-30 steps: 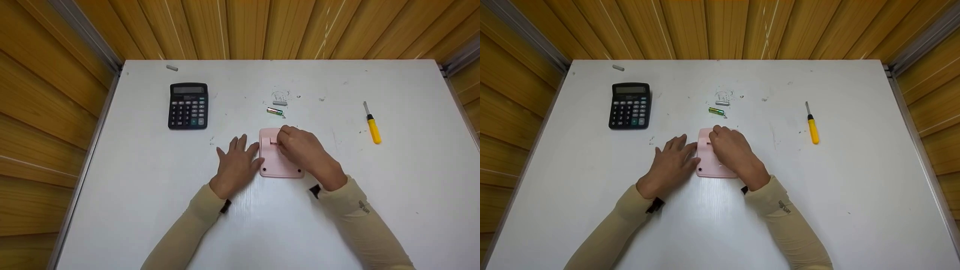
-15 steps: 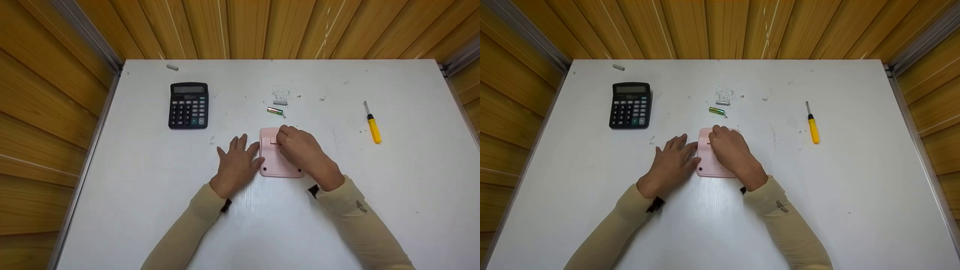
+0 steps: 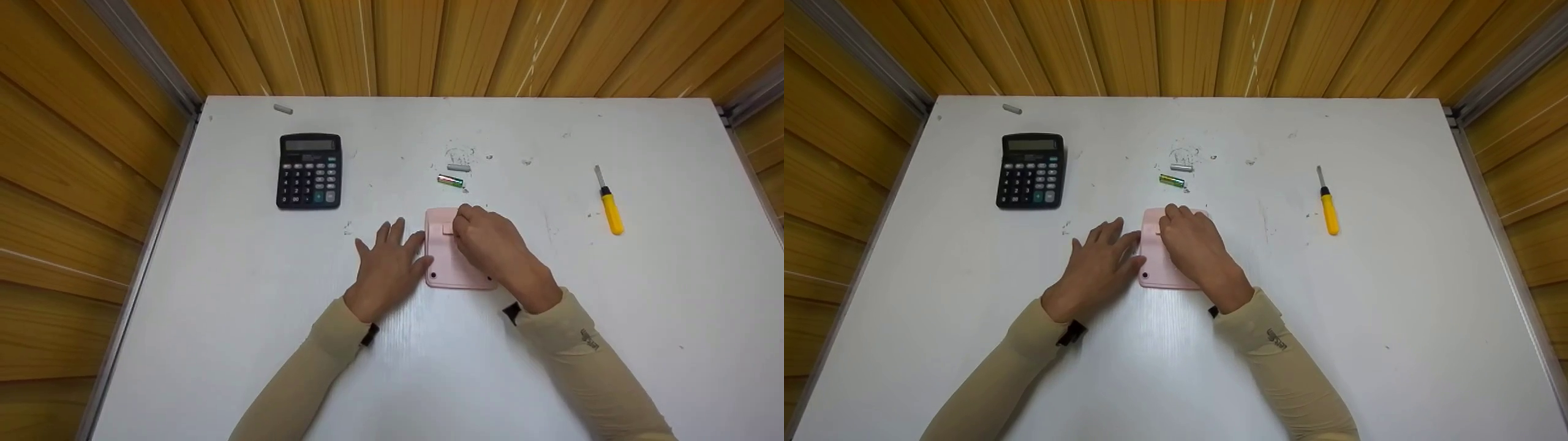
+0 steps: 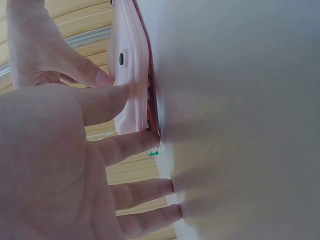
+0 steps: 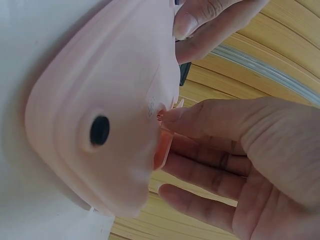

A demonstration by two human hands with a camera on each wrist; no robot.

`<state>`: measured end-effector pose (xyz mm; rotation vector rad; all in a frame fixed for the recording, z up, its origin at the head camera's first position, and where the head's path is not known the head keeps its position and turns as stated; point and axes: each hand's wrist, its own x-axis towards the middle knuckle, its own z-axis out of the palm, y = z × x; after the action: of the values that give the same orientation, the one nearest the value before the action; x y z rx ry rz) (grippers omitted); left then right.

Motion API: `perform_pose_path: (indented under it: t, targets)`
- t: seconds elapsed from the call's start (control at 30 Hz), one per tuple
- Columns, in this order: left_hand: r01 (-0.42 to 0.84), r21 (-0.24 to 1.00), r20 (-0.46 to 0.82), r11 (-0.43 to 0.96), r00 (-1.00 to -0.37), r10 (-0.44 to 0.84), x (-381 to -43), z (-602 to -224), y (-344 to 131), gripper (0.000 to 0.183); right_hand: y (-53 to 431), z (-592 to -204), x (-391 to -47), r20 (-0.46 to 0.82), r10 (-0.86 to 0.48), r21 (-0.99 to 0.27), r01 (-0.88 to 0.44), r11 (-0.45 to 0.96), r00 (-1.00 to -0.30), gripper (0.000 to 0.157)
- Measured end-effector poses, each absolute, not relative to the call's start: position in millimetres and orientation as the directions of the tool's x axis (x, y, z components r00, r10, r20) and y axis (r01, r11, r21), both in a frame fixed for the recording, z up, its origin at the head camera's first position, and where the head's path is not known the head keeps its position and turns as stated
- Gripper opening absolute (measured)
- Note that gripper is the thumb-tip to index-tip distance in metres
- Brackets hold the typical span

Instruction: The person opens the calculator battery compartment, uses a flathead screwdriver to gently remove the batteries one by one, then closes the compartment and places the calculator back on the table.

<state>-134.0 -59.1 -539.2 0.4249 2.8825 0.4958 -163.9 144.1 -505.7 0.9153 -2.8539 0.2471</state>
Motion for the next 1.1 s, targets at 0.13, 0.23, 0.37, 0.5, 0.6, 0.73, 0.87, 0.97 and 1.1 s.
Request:
perform_pose_path:
  t: [0.13, 0.23, 0.37, 0.5, 0.6, 0.73, 0.87, 0.97, 1.1]
  targets:
    - [0.25, 0.347, -0.13, 0.904, -0.942, 0.31, -133.6, -538.7, -58.8, 0.054, 143.8, -505.2, -162.8, 0.179, -0.567, -0.099, -0.588, 0.803, -0.804, 0.013]
    - [0.249, 0.346, -0.128, 0.905, -0.942, 0.309, -133.5, -538.4, -58.6, 0.054, 143.0, -505.5, -163.0, 0.187, -0.565, -0.092, -0.587, 0.804, -0.804, 0.013]
    - [0.252, 0.338, -0.128, 0.907, -0.942, 0.31, -134.0, -538.7, -58.5, 0.054, 142.2, -507.1, -163.4, 0.21, -0.564, -0.087, -0.59, 0.803, -0.798, 0.011]
    - [0.26, 0.326, -0.123, 0.909, -0.941, 0.314, -134.7, -539.8, -58.7, 0.054, 142.8, -509.4, -163.6, 0.222, -0.56, -0.101, -0.59, 0.801, -0.799, 0.011]
    - [0.262, 0.325, -0.119, 0.908, -0.942, 0.315, -134.7, -540.5, -58.9, 0.054, 143.1, -509.3, -163.2, 0.21, -0.55, -0.123, -0.58, 0.805, -0.808, 0.011]
    - [0.26, 0.328, -0.12, 0.908, -0.942, 0.313, -134.6, -540.9, -59.0, 0.054, 143.5, -508.8, -163.2, 0.186, -0.54, -0.145, -0.567, 0.811, -0.821, 0.011]
    - [0.257, 0.333, -0.122, 0.907, -0.942, 0.312, -134.5, -540.6, -59.0, 0.055, 144.4, -508.2, -163.0, 0.175, -0.538, -0.157, -0.563, 0.811, -0.824, 0.011]
    - [0.256, 0.335, -0.125, 0.907, -0.942, 0.312, -134.4, -540.5, -59.1, 0.055, 144.8, -508.3, -162.3, 0.177, -0.547, -0.156, -0.572, 0.806, -0.818, 0.011]
    - [0.261, 0.333, -0.121, 0.906, -0.941, 0.316, -134.2, -540.3, -59.5, 0.054, 145.5, -509.7, -161.5, 0.181, -0.564, -0.144, -0.589, 0.795, -0.806, 0.012]
